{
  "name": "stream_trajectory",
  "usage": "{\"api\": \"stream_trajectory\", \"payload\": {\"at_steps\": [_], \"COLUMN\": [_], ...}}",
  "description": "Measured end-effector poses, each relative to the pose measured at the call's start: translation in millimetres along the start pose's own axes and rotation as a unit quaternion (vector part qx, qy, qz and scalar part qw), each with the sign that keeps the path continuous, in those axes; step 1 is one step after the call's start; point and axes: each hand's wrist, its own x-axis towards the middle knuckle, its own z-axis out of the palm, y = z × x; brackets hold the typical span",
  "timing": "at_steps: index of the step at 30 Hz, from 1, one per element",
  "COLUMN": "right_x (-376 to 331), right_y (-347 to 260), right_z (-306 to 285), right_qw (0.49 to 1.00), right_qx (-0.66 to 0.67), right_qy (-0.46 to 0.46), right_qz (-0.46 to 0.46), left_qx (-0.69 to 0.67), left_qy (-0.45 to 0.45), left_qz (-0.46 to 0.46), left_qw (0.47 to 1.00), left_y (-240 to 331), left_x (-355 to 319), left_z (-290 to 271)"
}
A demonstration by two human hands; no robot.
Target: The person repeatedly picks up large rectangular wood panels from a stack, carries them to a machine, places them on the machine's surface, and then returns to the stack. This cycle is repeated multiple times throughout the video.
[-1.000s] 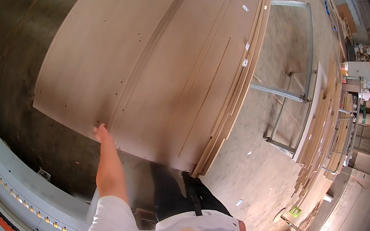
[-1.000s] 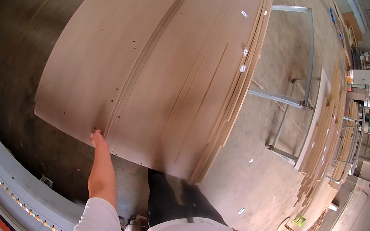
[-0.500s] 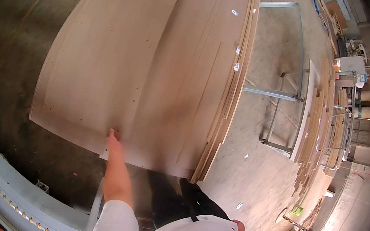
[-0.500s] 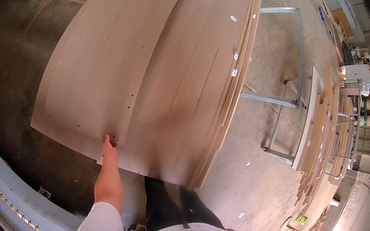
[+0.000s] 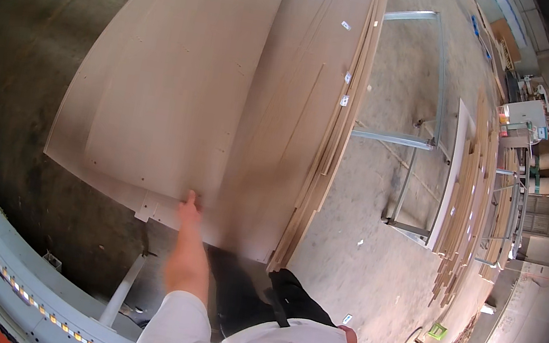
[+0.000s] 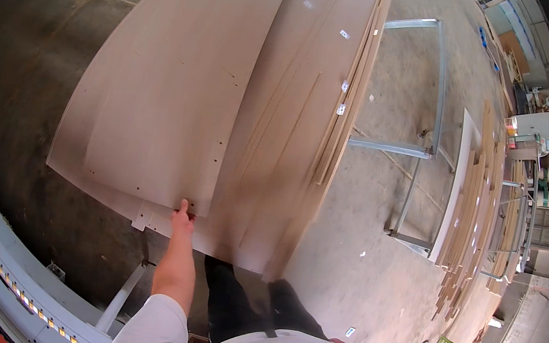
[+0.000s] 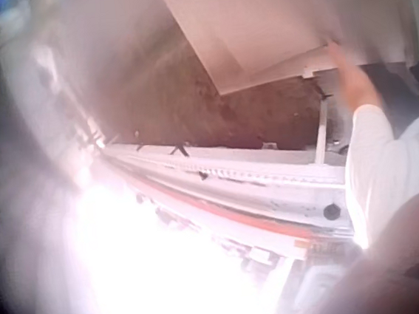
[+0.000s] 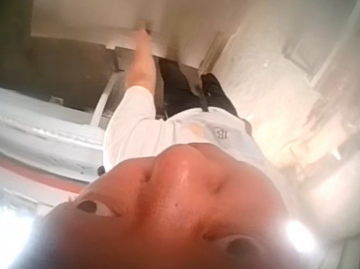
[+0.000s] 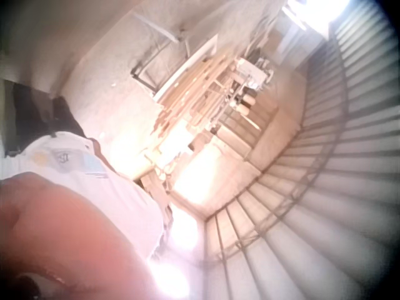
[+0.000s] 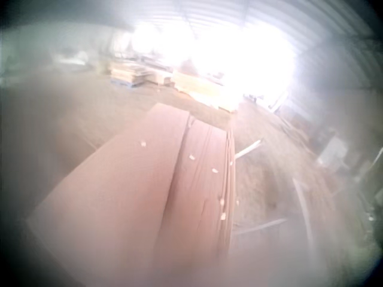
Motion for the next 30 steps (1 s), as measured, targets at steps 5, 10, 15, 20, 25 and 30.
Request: {"api": "stream_trajectory", "payload": {"at_steps": [5,10,15,20,25,30], "right_x": [40,80,141,196,178,143], "right_y": [72,168,160,58,-108,-238], "right_z": [-6,-16,-68,-124,-156,-123], "right_qw": [0.993,0.963,0.963,0.963,0.930,0.893], "right_qx": [0.112,0.262,0.223,0.003,0.021,0.211], "right_qy": [-0.027,-0.056,-0.070,-0.062,-0.057,-0.166], "right_qz": [-0.036,-0.038,-0.135,-0.263,-0.362,-0.361], "left_qx": [-0.014,-0.009,-0.057,0.070,-0.075,-0.084], "left_qy": [0.039,0.058,0.064,0.064,0.102,0.138], "left_qz": [0.021,0.011,-0.021,0.065,0.038,0.077], "left_qw": [0.999,0.998,0.996,0.993,0.991,0.984], "left_y": [-88,-158,-226,-279,-236,-251], "left_x": [-86,-203,-293,-366,-570,-684], "left_z": [28,41,12,-67,-72,-139]}}
